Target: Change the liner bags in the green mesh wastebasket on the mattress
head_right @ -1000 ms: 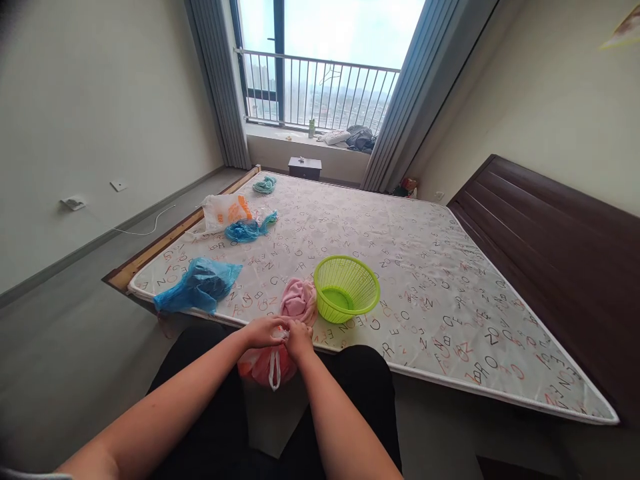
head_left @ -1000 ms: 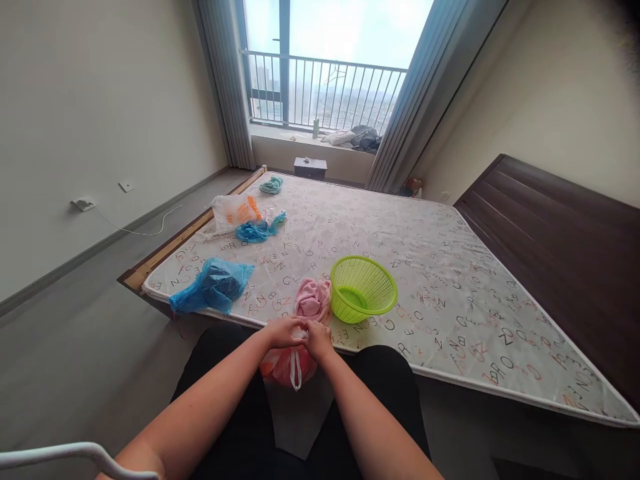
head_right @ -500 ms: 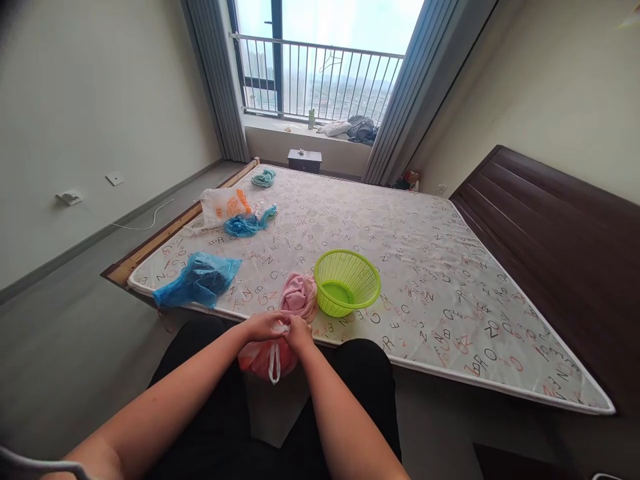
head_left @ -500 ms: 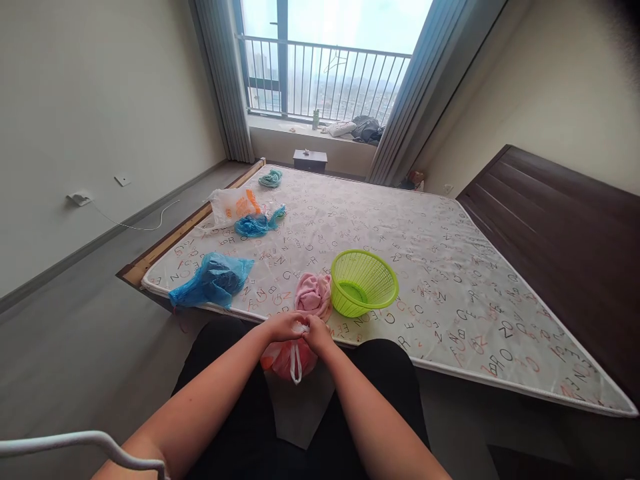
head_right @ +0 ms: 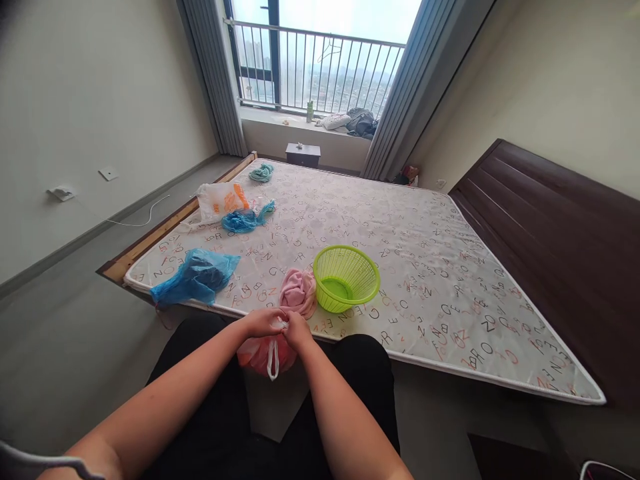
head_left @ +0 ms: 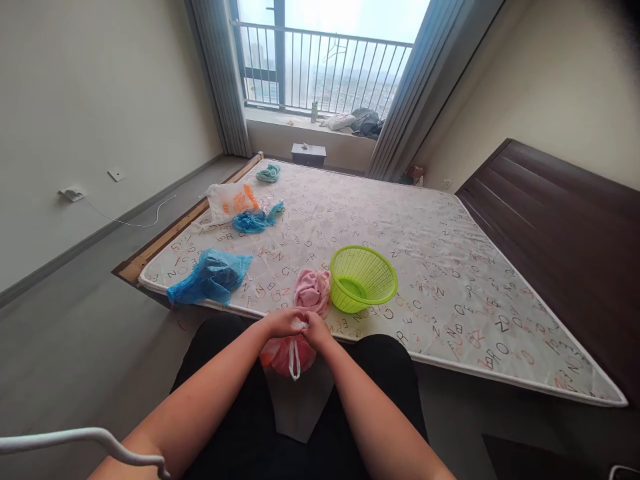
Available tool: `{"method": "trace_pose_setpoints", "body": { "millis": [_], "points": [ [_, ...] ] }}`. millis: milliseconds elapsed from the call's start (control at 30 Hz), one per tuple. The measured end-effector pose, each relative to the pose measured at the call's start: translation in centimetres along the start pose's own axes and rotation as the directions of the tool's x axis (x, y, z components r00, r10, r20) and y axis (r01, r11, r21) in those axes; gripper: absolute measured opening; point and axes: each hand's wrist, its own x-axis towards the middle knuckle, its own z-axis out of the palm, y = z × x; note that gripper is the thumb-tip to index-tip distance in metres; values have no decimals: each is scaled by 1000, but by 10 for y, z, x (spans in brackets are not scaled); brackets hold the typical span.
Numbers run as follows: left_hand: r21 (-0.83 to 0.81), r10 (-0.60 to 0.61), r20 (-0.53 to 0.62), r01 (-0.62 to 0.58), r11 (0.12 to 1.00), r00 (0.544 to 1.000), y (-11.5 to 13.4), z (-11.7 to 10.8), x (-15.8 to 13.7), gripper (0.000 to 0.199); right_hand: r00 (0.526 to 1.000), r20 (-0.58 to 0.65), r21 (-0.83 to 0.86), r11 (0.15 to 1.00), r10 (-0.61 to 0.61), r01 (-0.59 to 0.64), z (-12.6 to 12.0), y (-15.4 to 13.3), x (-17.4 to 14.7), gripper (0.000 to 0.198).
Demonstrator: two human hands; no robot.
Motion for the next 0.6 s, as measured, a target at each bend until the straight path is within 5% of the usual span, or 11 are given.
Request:
{"method": "trace_pose_setpoints", "body": {
  "millis": [600],
  "points": [
    [1,-32,24,32,1000,999,3,-1,0,32,1000,22,69,998,-14,13,1,-2,-2,34]
  ]
}}
